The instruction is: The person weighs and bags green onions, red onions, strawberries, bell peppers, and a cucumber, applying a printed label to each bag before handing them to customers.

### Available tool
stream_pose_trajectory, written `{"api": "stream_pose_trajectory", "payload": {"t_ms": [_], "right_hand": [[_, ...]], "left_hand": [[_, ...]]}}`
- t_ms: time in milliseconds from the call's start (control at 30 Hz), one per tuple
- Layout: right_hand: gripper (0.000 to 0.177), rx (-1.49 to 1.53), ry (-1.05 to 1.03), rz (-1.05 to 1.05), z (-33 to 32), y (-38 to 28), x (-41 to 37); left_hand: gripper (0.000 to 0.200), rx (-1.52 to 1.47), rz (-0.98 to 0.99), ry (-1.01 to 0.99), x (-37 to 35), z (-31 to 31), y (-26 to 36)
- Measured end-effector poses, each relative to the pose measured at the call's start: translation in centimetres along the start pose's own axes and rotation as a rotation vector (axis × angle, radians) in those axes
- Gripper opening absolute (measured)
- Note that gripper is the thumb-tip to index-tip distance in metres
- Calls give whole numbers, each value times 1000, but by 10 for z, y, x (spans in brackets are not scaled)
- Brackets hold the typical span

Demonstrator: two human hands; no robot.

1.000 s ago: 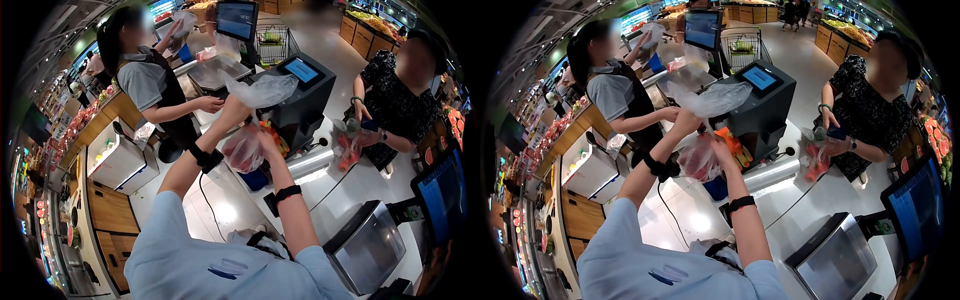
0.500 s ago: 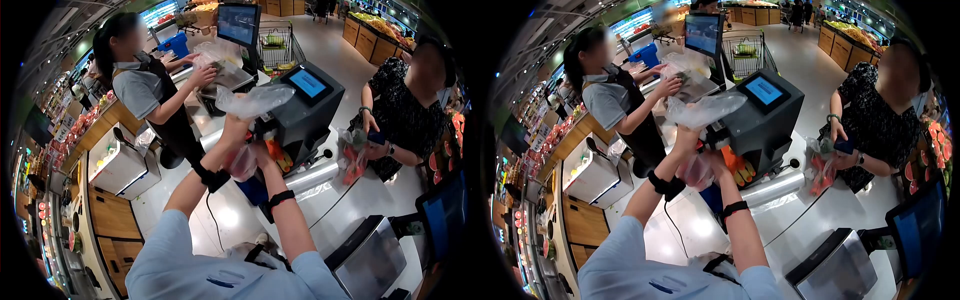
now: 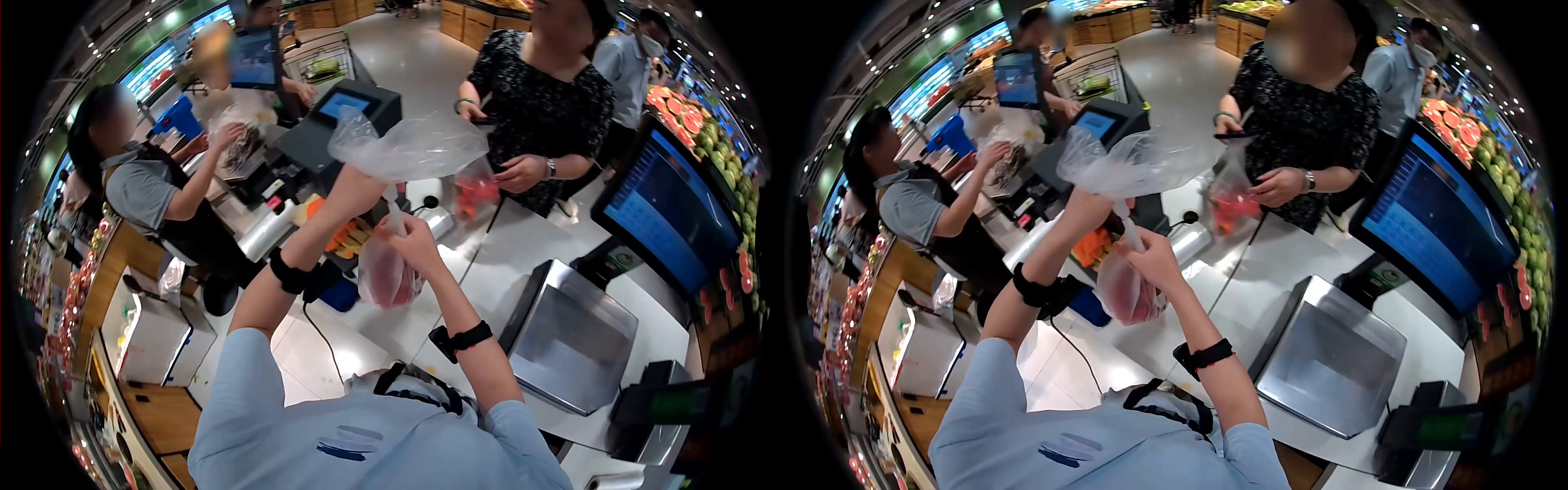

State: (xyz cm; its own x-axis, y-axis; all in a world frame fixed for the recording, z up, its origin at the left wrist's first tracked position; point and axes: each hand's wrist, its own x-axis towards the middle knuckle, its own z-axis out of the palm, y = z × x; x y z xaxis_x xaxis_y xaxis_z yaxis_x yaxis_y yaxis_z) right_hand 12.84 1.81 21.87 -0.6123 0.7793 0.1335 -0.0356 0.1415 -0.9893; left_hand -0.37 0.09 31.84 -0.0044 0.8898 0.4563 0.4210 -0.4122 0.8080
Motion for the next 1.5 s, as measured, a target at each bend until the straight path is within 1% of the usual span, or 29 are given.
{"api": "stream_pose_trajectory", "payload": {"t_ms": [67,100,133,167,200,267,300,333,367,400,467,500,533,567,600,633,667,733,767,800,833,867,933,1000,1067,1133,1233,1367,1500], "right_hand": [[30,-155,209,16,-27,11,-15],[34,-119,256,-47,-42,19,-21],[34,-127,273,-48,-60,34,-24],[36,-178,388,-95,-78,53,-25],[39,-227,500,-141,-93,61,-29],[46,-612,755,-225,-117,73,-43],[51,-631,795,-168,-131,88,-42],[51,-639,808,-176,-142,108,-40],[50,-406,887,-160,-154,129,-37],[50,-169,953,-150,-165,143,-35],[44,-200,930,-162,-181,153,-38],[42,-174,898,-183,-183,141,-43],[38,-161,909,-120,-183,130,-50],[37,-128,888,-82,-187,127,-53],[57,54,840,-76,-186,121,-57],[60,-40,885,-12,-190,136,-57],[59,55,909,-46,-188,132,-60],[54,94,938,-72,-192,131,-60],[51,103,932,33,-188,118,-67],[48,115,919,140,-185,112,-71],[40,116,894,163,-193,132,-70],[40,114,896,165,-193,126,-76],[39,284,852,157,-192,98,-96],[39,264,864,124,-195,78,-117],[40,364,865,11,-197,60,-141],[39,392,849,-119,-194,29,-176],[35,278,938,-239,-204,6,-243],[21,77,1233,-193,-218,-12,-346],[11,-148,1420,-225,-239,-2,-434]], "left_hand": [[10,-32,42,-138,26,32,-6],[10,-45,54,-151,35,51,-5],[10,-99,8,-100,43,70,-3],[14,-151,-40,-49,51,87,-2],[17,-166,-159,-95,62,100,0],[19,-118,-187,-168,79,122,10],[19,-123,-172,-174,88,134,12],[17,-133,-246,-167,98,148,8],[18,-143,-320,-159,108,161,1],[18,-148,-300,-163,115,170,-10],[18,-198,-160,-201,128,188,-28],[22,33,-250,-269,136,192,-24],[26,265,-328,-332,143,195,-21],[27,96,-401,-273,143,199,-28],[28,-75,-473,-226,140,203,-38],[28,-222,-397,-195,132,203,-35],[28,-367,-333,-165,127,201,-35],[32,-71,-271,-217,136,201,-42],[32,-79,-263,-232,131,207,-39],[34,-249,-162,-143,121,210,-36],[36,-416,-64,-48,110,210,-33],[36,-418,-65,-50,98,209,-32],[37,-516,-91,-129,70,206,-34],[33,-444,-67,-158,34,207,-59],[30,-425,-223,-174,-7,209,-69],[28,-425,-298,-222,-41,216,-82],[27,-414,-384,-248,-75,228,-76],[26,-377,-411,-310,-98,249,-63],[26,-354,-402,-366,-115,274,-45]]}}
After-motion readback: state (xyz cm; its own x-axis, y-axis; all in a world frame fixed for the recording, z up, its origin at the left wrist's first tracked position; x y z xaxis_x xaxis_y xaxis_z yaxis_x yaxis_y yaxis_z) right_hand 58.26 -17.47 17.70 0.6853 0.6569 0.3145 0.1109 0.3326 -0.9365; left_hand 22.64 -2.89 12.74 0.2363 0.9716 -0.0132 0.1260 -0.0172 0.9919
